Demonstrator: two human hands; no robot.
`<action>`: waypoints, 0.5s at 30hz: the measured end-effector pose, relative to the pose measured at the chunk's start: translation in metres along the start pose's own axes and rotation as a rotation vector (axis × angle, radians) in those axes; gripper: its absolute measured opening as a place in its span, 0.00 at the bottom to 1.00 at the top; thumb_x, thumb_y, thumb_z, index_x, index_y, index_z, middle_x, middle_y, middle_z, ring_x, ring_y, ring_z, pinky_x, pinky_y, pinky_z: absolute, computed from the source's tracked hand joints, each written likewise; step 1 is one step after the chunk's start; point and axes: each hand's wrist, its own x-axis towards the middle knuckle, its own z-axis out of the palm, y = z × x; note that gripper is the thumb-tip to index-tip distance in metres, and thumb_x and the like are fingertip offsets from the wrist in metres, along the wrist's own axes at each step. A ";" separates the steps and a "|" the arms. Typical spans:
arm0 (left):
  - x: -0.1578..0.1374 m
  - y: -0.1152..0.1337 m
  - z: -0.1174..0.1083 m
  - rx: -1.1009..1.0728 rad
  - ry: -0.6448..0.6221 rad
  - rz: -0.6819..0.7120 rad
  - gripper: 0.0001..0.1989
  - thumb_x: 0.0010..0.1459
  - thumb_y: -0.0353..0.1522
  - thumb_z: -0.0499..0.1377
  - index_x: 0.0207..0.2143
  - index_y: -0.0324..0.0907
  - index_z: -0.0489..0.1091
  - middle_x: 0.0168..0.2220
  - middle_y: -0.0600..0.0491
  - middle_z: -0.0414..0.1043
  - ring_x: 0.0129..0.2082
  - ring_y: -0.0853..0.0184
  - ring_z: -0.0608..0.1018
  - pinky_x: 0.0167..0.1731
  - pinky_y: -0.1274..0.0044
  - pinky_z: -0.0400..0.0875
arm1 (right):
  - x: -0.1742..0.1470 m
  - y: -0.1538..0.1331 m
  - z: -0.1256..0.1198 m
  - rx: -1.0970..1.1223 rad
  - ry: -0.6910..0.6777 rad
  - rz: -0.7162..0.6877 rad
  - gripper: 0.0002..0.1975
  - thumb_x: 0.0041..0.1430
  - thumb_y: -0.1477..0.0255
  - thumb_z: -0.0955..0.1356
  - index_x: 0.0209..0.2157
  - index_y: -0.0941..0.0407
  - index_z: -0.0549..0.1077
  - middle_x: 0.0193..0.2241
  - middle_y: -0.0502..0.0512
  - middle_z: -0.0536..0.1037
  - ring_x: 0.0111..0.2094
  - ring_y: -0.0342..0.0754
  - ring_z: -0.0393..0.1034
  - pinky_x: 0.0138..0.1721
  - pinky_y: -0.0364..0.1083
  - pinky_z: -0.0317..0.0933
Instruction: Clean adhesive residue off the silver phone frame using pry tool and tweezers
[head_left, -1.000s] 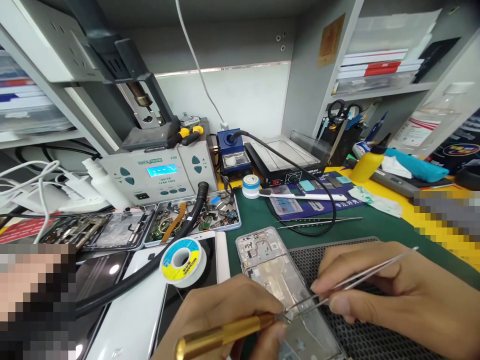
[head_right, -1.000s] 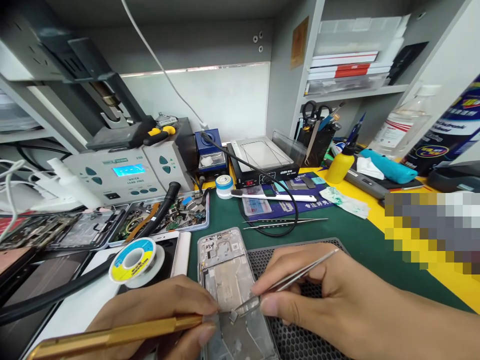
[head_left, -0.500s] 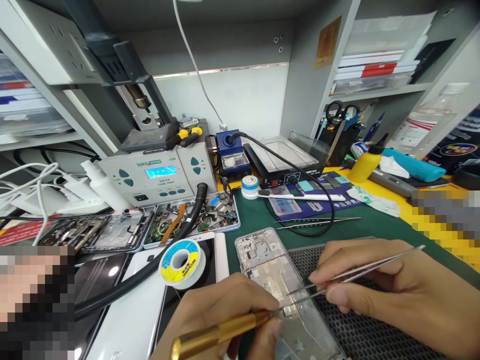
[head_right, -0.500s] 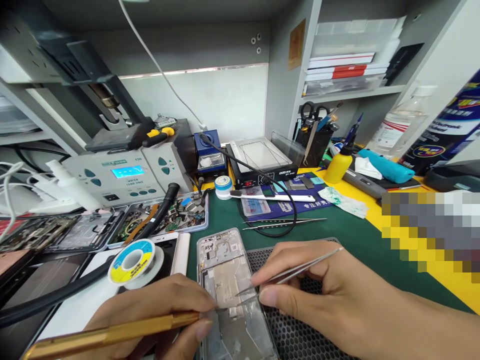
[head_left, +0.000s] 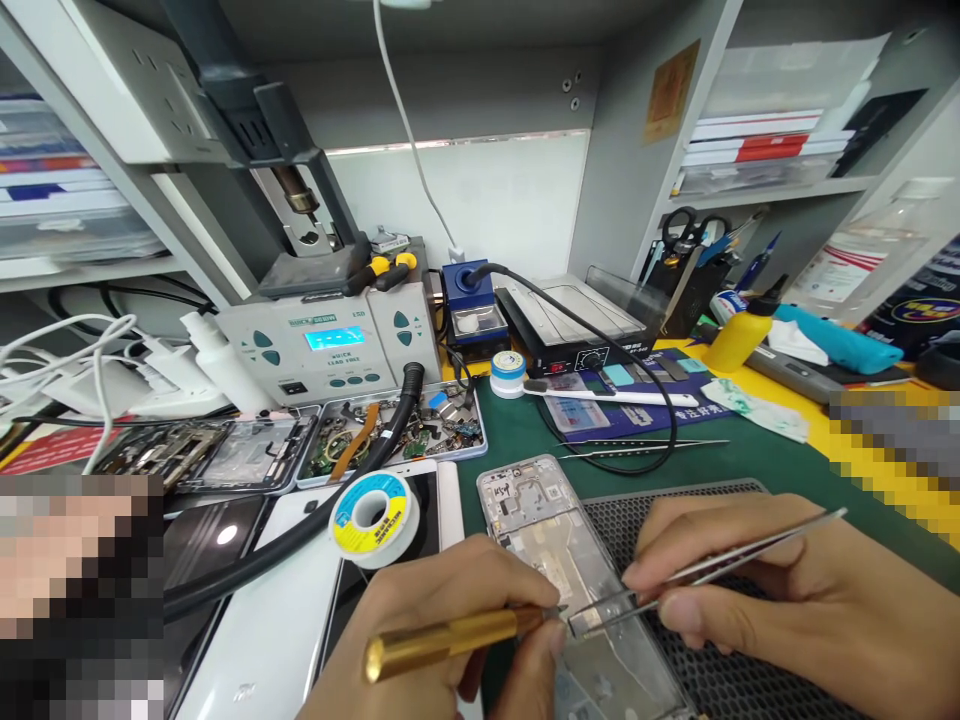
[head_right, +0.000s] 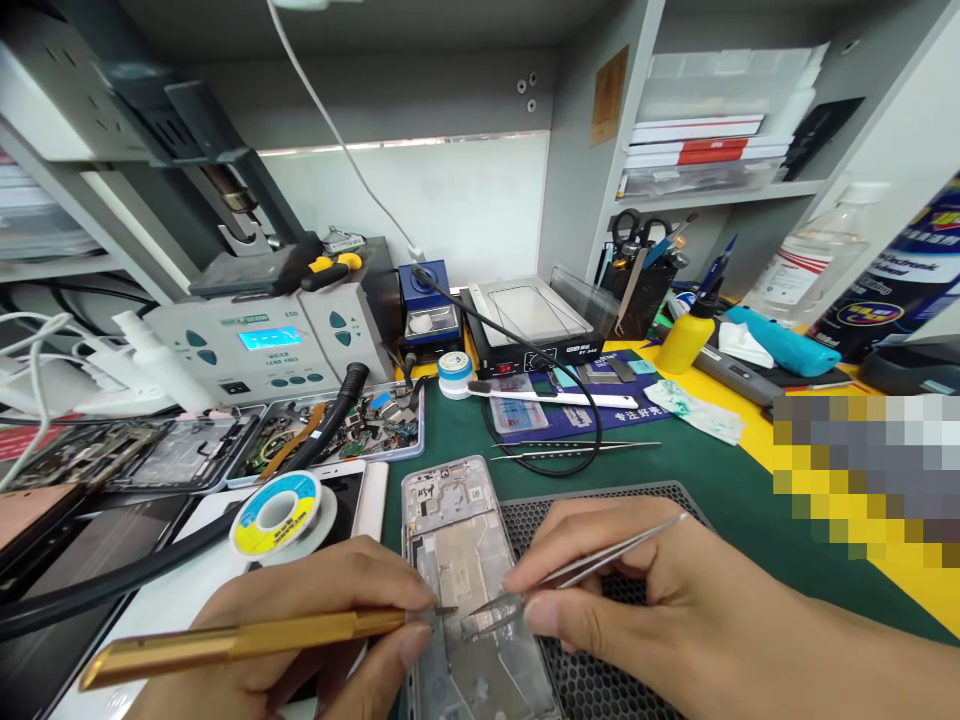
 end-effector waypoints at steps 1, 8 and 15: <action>0.000 0.001 0.000 -0.005 -0.006 -0.003 0.11 0.76 0.36 0.62 0.47 0.50 0.87 0.39 0.52 0.87 0.31 0.64 0.87 0.26 0.79 0.77 | 0.000 0.000 -0.001 0.008 -0.010 -0.002 0.05 0.73 0.57 0.81 0.43 0.39 0.95 0.35 0.51 0.84 0.33 0.48 0.77 0.34 0.44 0.71; 0.000 0.004 -0.003 -0.016 -0.025 0.008 0.11 0.76 0.36 0.63 0.47 0.50 0.88 0.38 0.52 0.87 0.31 0.64 0.87 0.27 0.79 0.77 | 0.002 -0.001 0.001 0.113 -0.058 0.095 0.09 0.74 0.55 0.81 0.44 0.43 0.95 0.34 0.51 0.81 0.31 0.46 0.75 0.32 0.44 0.69; 0.003 0.000 -0.003 0.057 -0.012 0.097 0.11 0.77 0.32 0.63 0.49 0.50 0.87 0.39 0.54 0.88 0.33 0.65 0.89 0.30 0.80 0.80 | 0.002 -0.006 0.005 0.102 -0.023 0.105 0.11 0.73 0.53 0.81 0.43 0.44 0.95 0.34 0.53 0.81 0.30 0.48 0.75 0.31 0.46 0.71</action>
